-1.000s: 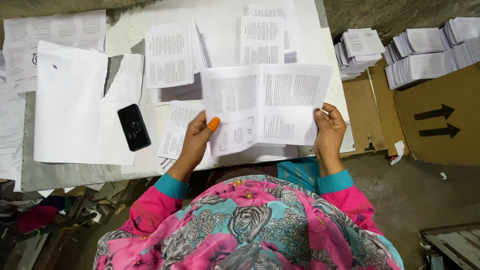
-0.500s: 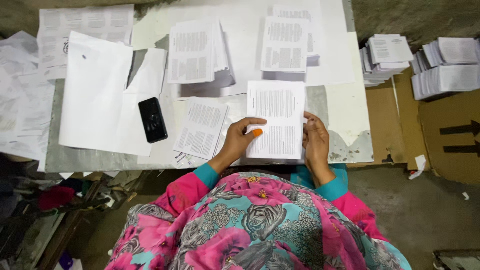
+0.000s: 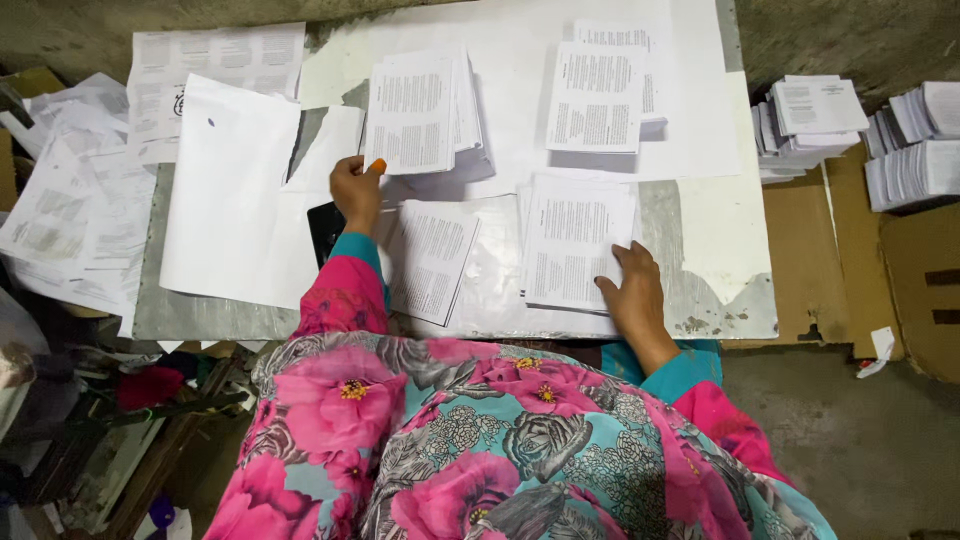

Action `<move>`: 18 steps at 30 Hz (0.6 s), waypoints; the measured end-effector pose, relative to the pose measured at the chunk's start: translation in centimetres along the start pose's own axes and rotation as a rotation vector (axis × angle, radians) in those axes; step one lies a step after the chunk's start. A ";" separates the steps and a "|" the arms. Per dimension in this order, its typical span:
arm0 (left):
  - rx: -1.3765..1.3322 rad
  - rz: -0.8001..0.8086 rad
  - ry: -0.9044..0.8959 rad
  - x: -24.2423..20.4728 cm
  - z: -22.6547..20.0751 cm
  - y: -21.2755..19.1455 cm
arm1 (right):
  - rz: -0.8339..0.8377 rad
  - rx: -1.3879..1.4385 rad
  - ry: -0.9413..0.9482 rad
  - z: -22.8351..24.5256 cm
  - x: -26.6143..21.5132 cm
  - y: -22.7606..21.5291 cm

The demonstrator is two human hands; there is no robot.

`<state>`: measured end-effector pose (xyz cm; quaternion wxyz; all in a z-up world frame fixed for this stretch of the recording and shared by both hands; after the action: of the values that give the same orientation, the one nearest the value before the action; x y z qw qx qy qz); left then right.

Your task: The person repeatedly picks up printed sheets from a table, folds them in half, and places them into a growing stack. The person handles the sheets one at a time, aligning edges before folding, and maintains a consistent workflow throughout the clip.

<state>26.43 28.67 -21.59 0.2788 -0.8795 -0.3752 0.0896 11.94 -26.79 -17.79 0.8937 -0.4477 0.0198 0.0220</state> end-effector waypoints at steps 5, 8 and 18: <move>0.043 -0.088 0.069 -3.5 -6.3 -4.6 | -0.016 0.004 0.022 0.5 0.0 -1.5; 0.105 -0.147 0.191 -6.1 -10.0 -6.8 | -0.019 0.020 -0.006 0.9 0.1 -1.6; -0.349 0.080 -0.120 -7.0 -7.1 -4.5 | -0.019 0.074 -0.073 3.5 -0.3 -2.2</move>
<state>21.36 23.22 -13.62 0.0955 -0.9217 -0.3659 0.0866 11.81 -25.28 -13.88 0.9100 -0.4133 -0.0161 0.0293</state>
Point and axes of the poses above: each hand's wrist, its own x-axis towards the middle knuckle, its own y-axis out of the palm, z = x × y, the point moved 10 cm from there along x, towards the middle knuckle, and after that the axes turned 4 degrees about -y, right-handed, at the moved point
